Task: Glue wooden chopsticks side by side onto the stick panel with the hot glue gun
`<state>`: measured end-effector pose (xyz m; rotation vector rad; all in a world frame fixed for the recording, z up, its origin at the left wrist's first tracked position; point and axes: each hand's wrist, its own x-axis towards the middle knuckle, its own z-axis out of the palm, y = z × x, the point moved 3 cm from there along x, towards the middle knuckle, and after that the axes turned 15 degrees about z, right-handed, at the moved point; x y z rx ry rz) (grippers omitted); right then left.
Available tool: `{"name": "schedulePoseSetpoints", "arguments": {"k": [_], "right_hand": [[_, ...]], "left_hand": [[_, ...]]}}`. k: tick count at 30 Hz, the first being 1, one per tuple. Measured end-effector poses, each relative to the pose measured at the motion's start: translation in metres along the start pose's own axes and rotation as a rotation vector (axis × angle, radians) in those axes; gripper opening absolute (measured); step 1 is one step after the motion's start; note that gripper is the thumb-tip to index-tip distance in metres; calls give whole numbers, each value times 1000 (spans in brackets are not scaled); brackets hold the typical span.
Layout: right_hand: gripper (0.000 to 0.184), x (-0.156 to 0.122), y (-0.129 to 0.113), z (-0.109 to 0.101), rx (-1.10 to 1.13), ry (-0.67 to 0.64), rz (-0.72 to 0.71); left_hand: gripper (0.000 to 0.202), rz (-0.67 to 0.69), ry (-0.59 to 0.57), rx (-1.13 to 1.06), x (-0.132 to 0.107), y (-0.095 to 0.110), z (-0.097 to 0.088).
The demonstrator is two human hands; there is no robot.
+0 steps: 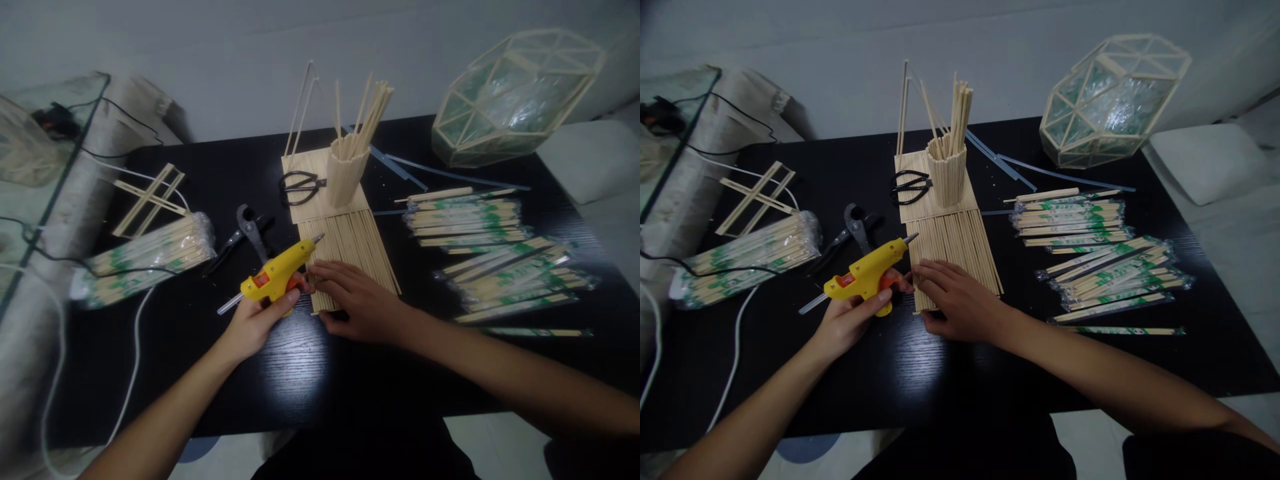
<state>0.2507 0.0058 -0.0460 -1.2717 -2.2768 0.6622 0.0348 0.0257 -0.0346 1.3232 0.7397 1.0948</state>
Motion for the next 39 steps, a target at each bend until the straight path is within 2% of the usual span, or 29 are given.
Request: {"name": "schedulePoseSetpoints", "arguments": {"k": [11, 14, 18, 24, 29, 35, 39], "right_hand": [[63, -1, 0, 0, -26, -3, -19], [59, -1, -1, -1, -41, -3, -28], [55, -2, -3, -3, -75, 26, -46], [65, -5, -3, -2, -128, 70, -28], [65, -5, -1, -1, -134, 68, -24], [71, -4, 1, 0, -95, 45, -9], [68, -4, 2, 1, -96, 56, -7]], "left_hand": [[31, -41, 29, -35, -4, -7, -1], [32, -48, 25, -33, -3, -6, 2], [32, -14, -5, -7, 0, -1, 5], [29, 7, -1, 8, 0, 1, 6], [24, 45, -35, 1, 2, 2, 8], [28, 6, -14, -14, 2, -3, 8], [32, -21, 12, -14, 1, -5, 7]]}}
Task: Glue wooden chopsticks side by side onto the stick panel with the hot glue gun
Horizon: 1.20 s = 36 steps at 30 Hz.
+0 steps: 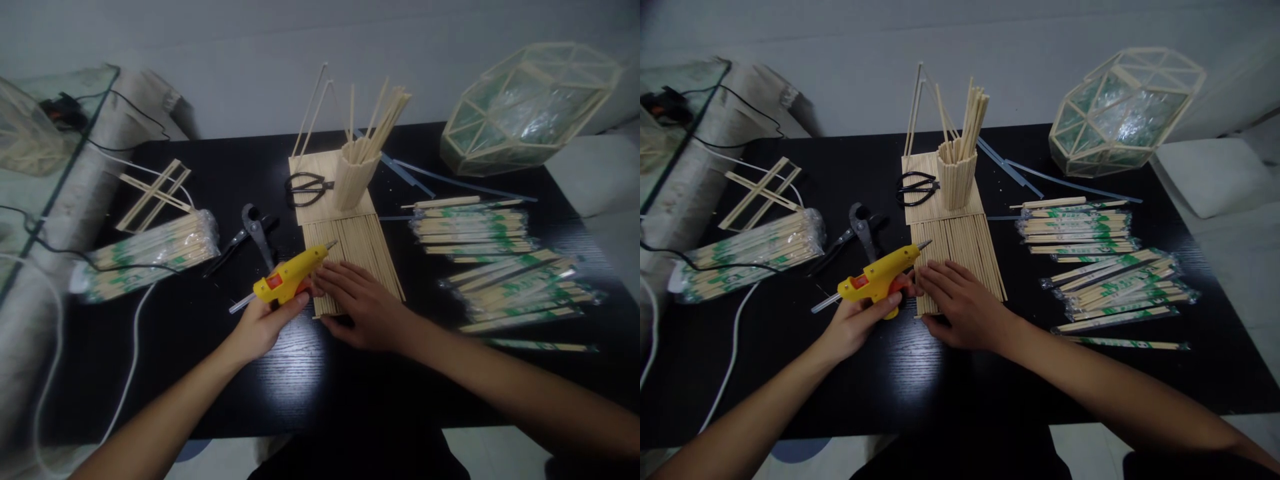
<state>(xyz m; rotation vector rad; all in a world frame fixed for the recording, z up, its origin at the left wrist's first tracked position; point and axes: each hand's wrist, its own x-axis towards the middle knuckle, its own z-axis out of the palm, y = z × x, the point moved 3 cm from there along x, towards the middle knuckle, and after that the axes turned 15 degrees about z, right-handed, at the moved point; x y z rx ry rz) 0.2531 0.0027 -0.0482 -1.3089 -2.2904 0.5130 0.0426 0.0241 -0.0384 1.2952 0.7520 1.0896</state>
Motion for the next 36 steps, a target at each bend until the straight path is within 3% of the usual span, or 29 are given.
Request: {"name": "schedulePoseSetpoints", "arguments": {"k": [7, 36], "right_hand": [[69, 1, 1, 1, 43, -5, 2], [61, 2, 1, 0, 39, 9, -5]], "left_hand": [[41, -37, 47, 14, 0, -2, 0], [33, -32, 30, -32, -1, -6, -2]]}}
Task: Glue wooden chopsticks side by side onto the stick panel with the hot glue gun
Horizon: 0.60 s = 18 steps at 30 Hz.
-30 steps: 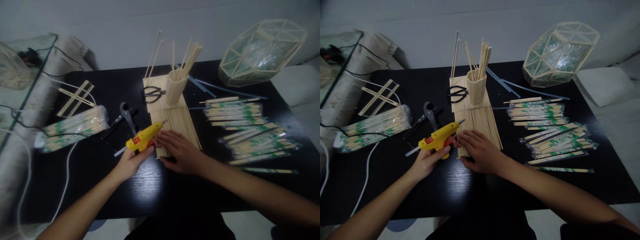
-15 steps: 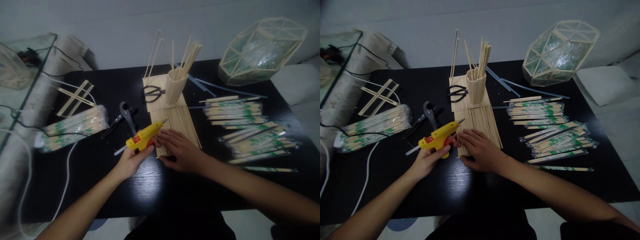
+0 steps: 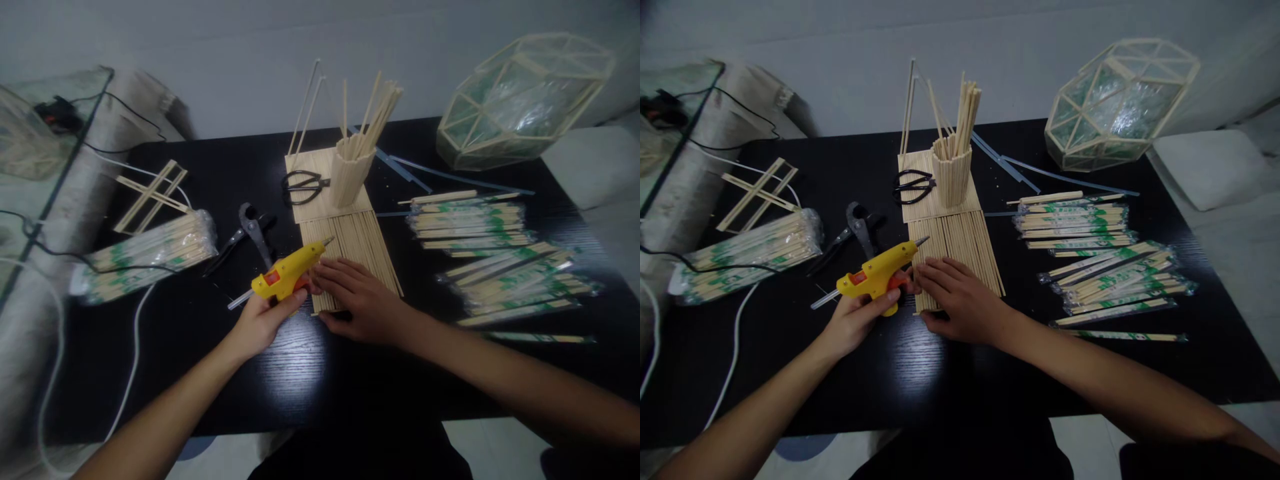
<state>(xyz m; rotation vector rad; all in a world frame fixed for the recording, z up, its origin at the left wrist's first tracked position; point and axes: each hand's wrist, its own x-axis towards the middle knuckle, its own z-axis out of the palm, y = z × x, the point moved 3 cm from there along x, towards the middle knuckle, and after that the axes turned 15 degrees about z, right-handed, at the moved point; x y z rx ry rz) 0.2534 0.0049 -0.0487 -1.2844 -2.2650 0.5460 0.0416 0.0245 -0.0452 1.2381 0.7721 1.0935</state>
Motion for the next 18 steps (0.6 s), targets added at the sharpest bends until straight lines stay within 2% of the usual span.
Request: {"name": "schedulePoseSetpoints", "arguments": {"k": [12, 18], "right_hand": [[59, 0, 1, 0, 8, 8, -5], [52, 0, -1, -1, -4, 2, -13]], "left_hand": [[35, 1, 13, 7, 1, 1, 1], [35, 3, -5, 1, 2, 3, 3]]}}
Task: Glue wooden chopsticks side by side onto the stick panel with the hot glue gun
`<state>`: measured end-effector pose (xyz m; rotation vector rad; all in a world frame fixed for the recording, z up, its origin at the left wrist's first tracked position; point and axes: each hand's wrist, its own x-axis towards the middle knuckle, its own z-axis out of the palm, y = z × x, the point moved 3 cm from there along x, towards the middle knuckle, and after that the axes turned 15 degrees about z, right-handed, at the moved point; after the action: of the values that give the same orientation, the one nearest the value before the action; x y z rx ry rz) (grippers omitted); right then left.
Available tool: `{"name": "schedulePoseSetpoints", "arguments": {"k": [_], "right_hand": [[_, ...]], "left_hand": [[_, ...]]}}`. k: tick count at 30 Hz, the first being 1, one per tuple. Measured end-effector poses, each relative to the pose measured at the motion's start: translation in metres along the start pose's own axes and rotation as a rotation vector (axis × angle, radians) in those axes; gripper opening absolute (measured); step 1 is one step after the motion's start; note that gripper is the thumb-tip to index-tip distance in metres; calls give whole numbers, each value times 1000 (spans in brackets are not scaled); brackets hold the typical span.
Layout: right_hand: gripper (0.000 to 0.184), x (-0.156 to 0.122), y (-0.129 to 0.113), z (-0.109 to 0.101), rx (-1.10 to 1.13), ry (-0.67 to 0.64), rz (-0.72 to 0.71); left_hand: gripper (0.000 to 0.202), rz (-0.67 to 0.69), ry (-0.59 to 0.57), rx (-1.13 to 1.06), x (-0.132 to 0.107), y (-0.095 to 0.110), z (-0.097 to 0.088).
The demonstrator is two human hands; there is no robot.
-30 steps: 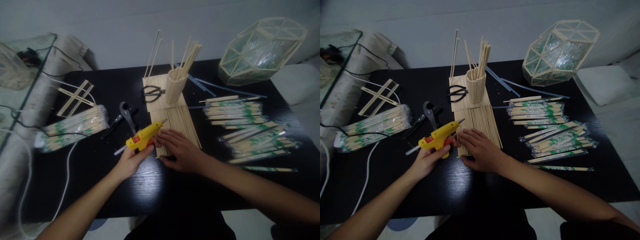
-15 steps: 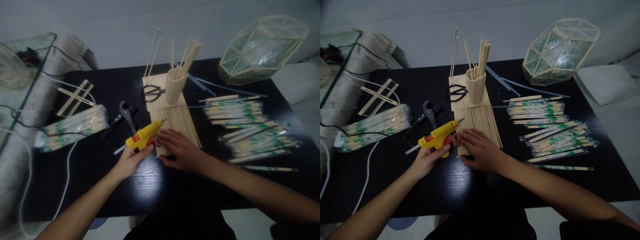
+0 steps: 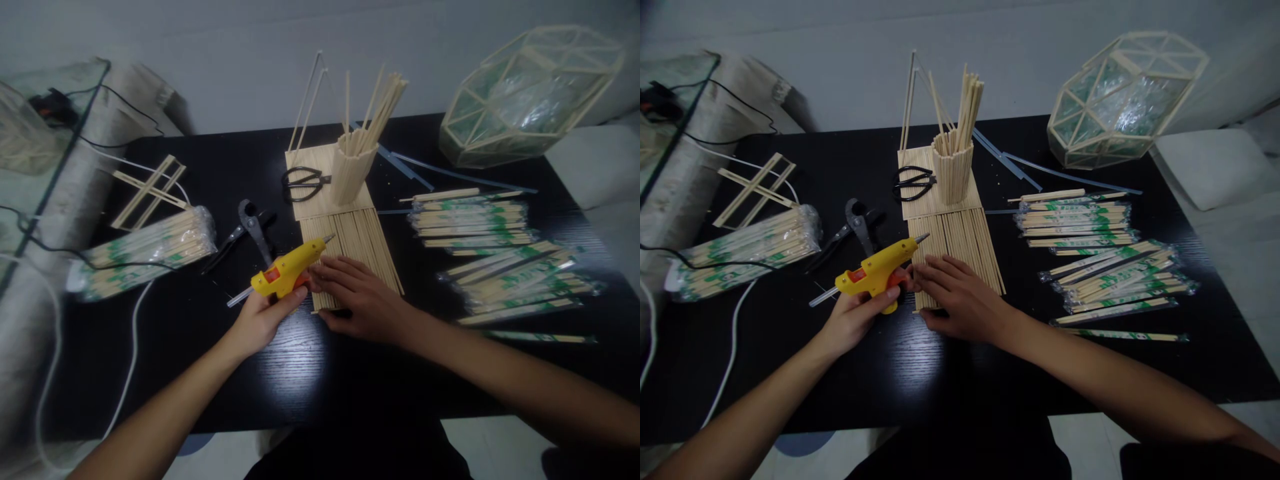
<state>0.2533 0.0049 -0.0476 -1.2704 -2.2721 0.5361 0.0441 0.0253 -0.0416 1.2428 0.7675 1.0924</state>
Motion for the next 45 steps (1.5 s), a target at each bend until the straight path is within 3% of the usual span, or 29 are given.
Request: {"name": "schedulePoseSetpoints", "arguments": {"k": [45], "right_hand": [[59, 0, -1, 0, 13, -19, 25]], "left_hand": [[32, 6, -6, 37, -1, -2, -3]]}}
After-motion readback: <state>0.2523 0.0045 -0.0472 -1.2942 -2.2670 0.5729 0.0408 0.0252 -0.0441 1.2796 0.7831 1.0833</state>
